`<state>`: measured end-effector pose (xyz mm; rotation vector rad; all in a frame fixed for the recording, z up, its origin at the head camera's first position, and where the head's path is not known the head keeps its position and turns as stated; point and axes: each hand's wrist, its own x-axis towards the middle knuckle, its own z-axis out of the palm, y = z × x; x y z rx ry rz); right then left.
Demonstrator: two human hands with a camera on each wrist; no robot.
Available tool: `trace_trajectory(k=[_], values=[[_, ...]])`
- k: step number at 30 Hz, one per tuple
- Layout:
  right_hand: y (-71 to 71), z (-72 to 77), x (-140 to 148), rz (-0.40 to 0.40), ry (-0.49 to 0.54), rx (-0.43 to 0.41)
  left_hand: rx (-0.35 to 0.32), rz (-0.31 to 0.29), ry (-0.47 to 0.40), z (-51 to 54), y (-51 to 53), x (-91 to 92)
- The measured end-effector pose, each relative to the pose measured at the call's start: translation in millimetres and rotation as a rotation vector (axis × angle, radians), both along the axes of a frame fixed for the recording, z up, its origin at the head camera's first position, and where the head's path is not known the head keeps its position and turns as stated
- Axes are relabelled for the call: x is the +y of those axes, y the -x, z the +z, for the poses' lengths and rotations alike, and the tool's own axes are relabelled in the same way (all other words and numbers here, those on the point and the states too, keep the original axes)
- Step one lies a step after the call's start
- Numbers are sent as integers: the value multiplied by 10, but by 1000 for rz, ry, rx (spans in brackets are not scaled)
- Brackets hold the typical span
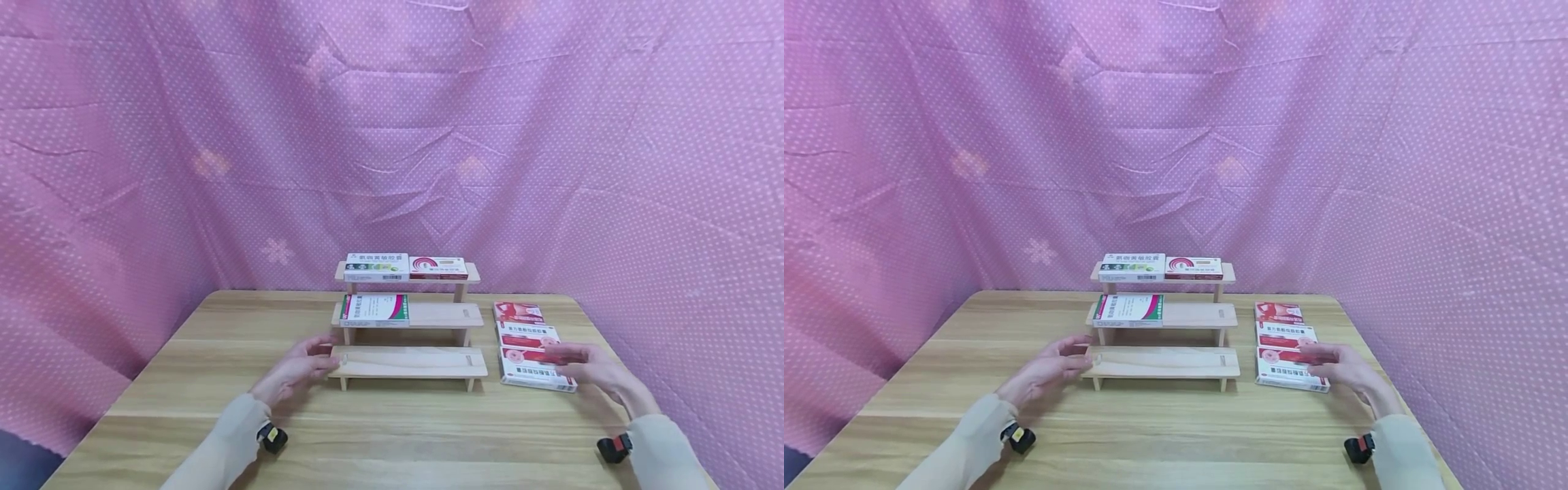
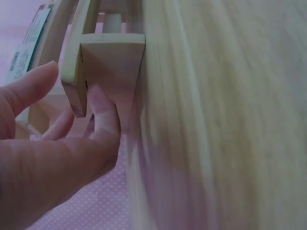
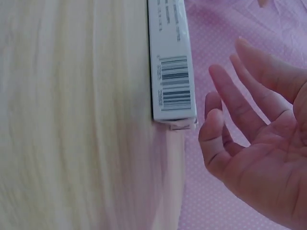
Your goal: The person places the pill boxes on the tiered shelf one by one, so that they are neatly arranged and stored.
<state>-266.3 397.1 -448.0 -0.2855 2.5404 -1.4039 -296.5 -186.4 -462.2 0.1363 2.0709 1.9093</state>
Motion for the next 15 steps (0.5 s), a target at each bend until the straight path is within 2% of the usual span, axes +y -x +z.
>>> trace_trajectory(k=[5, 15], values=[[8, -1, 12, -14, -100, 29, 18, -9, 56, 7, 1, -7], [20, -14, 70, -71, -150, 37, 48, -37, 100, 14, 16, -20]])
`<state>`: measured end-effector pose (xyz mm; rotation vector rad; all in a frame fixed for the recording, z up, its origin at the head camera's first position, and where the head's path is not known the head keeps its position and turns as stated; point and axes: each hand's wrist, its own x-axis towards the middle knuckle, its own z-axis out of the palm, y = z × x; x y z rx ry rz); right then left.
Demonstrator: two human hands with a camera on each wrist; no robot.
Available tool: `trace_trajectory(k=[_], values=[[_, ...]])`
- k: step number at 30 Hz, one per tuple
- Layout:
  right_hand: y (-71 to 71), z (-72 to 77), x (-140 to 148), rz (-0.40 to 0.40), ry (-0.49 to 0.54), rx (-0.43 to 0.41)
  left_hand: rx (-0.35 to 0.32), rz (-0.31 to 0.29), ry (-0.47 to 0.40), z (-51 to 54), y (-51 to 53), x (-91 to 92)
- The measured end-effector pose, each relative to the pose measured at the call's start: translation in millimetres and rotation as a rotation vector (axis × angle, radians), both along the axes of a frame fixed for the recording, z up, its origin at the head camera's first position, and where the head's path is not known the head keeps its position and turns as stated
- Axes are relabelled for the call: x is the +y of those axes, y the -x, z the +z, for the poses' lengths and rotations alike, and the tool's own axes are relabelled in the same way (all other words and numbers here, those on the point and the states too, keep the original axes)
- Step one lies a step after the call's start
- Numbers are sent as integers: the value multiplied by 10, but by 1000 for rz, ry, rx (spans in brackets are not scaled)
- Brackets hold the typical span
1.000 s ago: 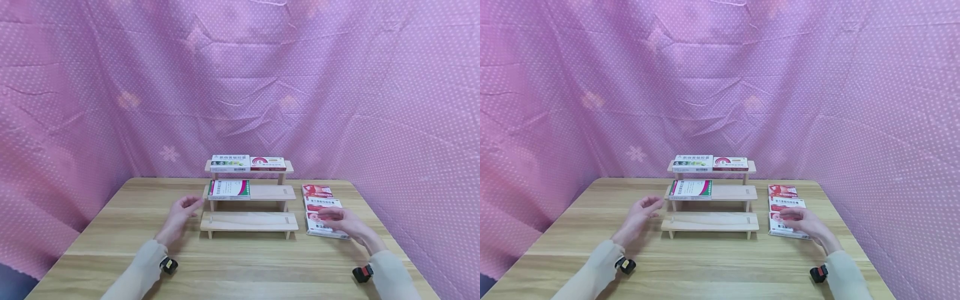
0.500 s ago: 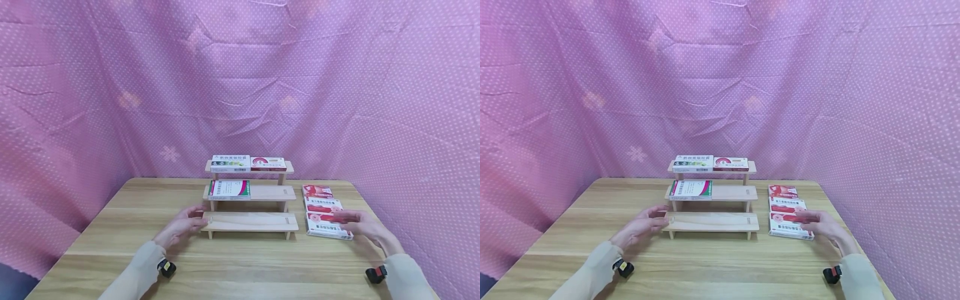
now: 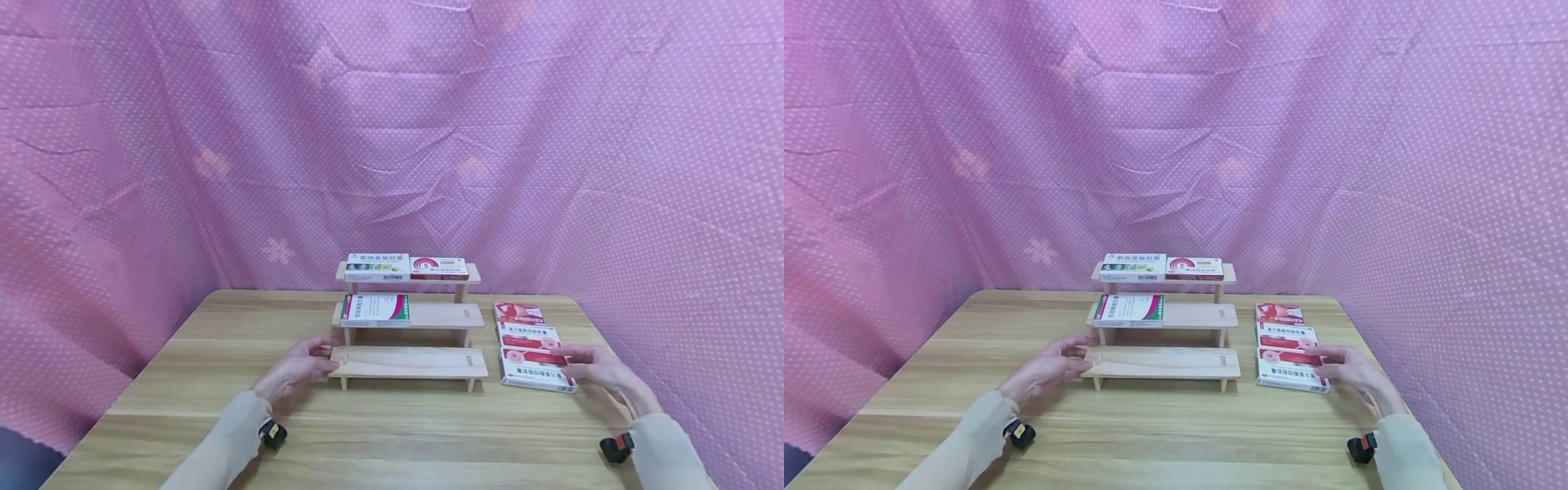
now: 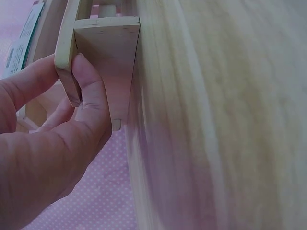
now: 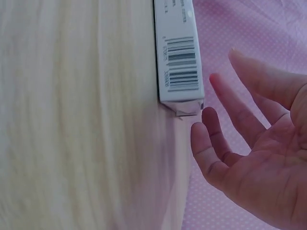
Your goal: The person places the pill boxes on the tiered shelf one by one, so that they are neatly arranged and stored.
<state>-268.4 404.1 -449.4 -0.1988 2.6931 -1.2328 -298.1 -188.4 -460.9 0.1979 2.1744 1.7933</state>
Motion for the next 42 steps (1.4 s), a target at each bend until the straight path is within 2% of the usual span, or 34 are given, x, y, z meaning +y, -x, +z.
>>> trace_trajectory(k=[7, 11, 18, 24, 31, 37, 42], values=[[38, -44, 49, 19, 7, -4, -11, 8, 0, -8, 4, 5], [44, -43, 33, 27, 33, -43, -9, 11, 14, 4, 1, 4], [42, -50, 9, 55, 100, -55, 11, -17, 24, 28, -10, 3], [45, -35, 7, 38, 49, -73, 15, -14, 27, 32, -5, 13], [33, -48, 14, 65, 33, -101, 6, 11, 55, 20, 6, 5], [-1, -82, 2, 72, 38, -102, 21, -21, 51, 16, 6, 7], [-7, -75, -29, 99, -40, -104, 36, -46, 56, 9, 9, 15]])
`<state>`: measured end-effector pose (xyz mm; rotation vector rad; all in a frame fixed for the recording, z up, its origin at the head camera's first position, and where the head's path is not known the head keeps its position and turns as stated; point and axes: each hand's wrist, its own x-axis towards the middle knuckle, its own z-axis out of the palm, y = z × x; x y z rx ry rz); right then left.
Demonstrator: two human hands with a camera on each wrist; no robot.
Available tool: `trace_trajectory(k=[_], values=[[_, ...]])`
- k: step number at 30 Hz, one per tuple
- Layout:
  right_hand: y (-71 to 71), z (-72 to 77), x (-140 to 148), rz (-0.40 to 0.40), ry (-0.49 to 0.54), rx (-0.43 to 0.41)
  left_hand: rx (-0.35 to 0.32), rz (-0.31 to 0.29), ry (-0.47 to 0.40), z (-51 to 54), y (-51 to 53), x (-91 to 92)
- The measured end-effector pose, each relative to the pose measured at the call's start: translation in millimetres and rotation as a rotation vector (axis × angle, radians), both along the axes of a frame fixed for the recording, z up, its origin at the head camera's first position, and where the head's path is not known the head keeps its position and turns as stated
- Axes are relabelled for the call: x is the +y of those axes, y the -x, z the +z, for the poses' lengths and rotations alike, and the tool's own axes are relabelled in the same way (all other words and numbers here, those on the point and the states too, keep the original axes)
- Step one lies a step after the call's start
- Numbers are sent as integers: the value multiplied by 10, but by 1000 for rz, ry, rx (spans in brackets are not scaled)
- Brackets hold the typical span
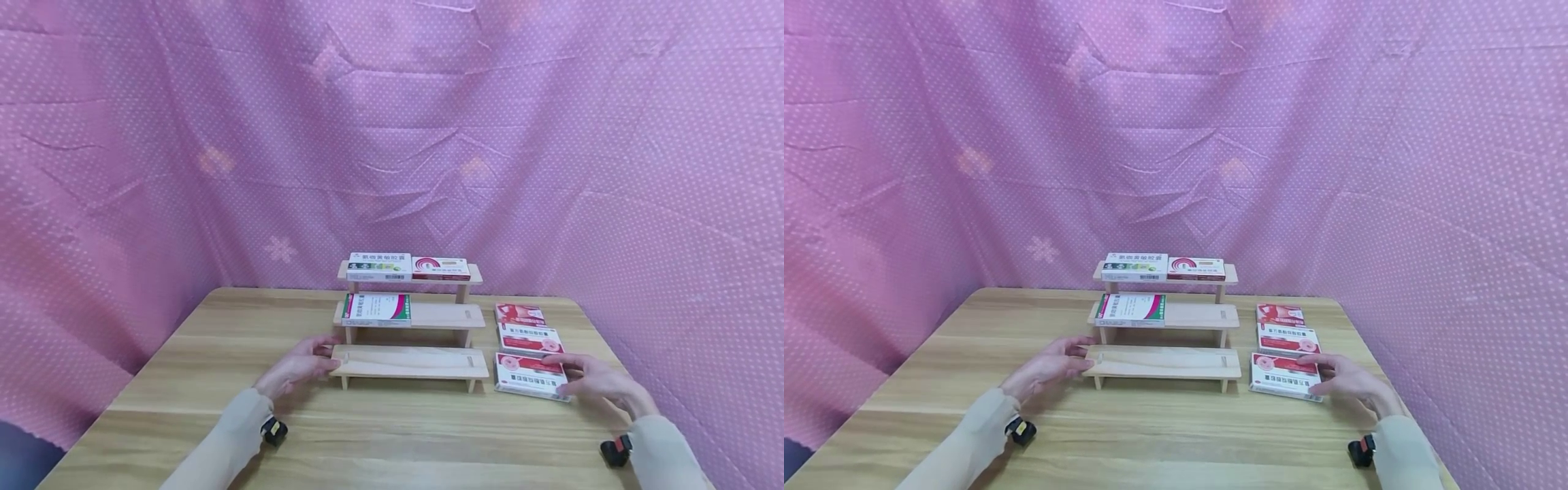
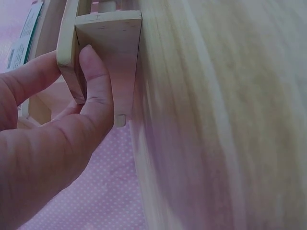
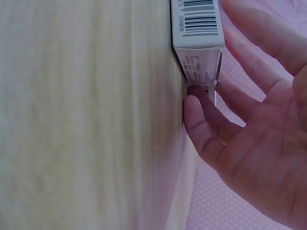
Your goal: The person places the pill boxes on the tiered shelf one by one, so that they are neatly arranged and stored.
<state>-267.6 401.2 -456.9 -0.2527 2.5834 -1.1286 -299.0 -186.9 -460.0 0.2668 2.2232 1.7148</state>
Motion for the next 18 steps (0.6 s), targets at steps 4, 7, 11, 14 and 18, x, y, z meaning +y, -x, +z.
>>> trace_trajectory(k=[4, 7, 11, 14, 18], values=[[-9, -2, -17, 20, -60, -1, -3, 0, 9, 4, -4, 6], [-9, -10, -21, 26, -60, -5, -5, 5, 17, 20, -8, 13], [-10, -14, -27, 39, -22, -3, -4, 9, 13, 30, -7, 20], [-10, -4, -30, 42, -36, 9, -12, 10, -9, 19, -14, 22], [-2, 15, -30, 55, -45, 35, -36, 26, -44, -6, -36, 17]])
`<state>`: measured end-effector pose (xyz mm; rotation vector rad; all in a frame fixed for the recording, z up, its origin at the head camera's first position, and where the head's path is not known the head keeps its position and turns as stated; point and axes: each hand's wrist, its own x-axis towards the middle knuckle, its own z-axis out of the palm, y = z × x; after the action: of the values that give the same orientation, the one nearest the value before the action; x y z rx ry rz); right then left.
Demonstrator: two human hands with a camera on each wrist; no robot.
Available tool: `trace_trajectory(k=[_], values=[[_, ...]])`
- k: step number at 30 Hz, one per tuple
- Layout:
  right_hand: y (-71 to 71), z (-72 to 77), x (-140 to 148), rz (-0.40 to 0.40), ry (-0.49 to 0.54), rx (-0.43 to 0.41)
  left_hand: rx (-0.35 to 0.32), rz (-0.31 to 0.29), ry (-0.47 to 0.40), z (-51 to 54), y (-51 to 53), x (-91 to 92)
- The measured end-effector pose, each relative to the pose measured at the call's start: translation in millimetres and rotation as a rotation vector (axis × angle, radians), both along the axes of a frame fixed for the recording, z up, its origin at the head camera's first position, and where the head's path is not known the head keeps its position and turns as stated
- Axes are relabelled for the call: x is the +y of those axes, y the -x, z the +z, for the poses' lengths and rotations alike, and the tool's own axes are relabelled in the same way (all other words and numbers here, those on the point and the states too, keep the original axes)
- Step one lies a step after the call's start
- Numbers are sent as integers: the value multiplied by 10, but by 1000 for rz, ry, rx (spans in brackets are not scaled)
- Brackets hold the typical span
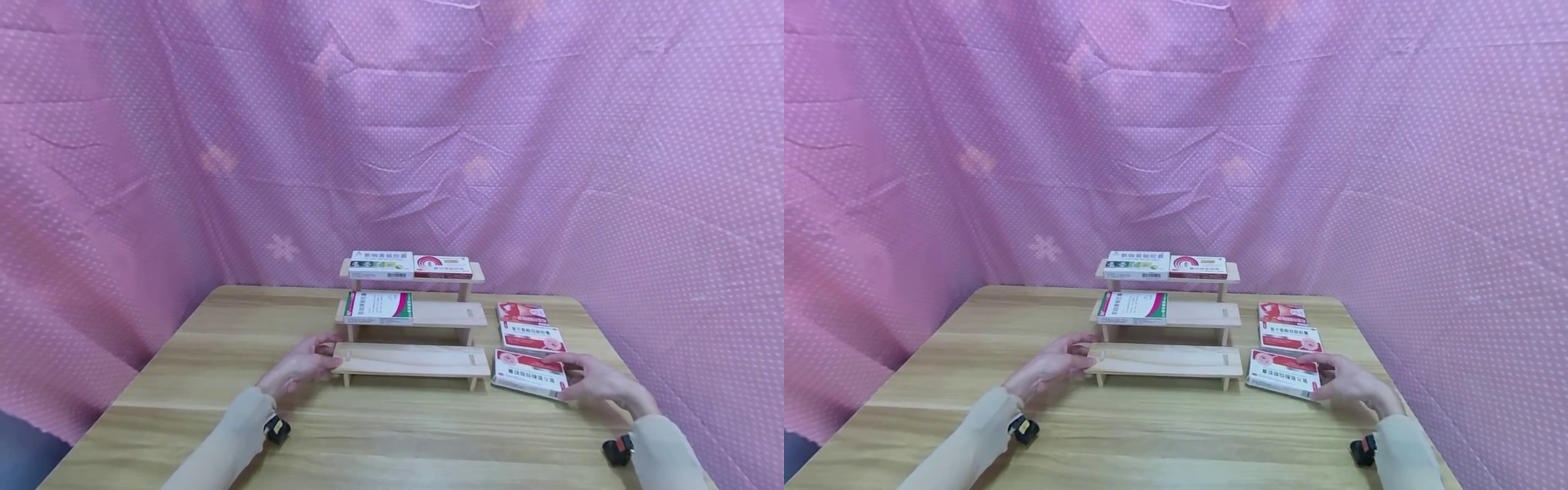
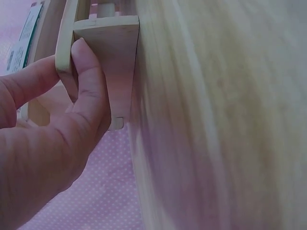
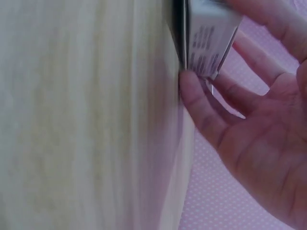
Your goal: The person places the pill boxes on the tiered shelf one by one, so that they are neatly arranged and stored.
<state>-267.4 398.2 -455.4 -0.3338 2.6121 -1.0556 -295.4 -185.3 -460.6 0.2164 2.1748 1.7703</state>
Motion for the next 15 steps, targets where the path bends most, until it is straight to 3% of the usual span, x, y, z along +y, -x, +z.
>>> trace_trajectory(k=[8, 15], values=[[23, 44, 106, 8, 228, 20, -14, 9, -62, 5, -44, -2], [-18, 87, 174, 37, 420, 61, -39, 36, -83, -24, -14, 14]])
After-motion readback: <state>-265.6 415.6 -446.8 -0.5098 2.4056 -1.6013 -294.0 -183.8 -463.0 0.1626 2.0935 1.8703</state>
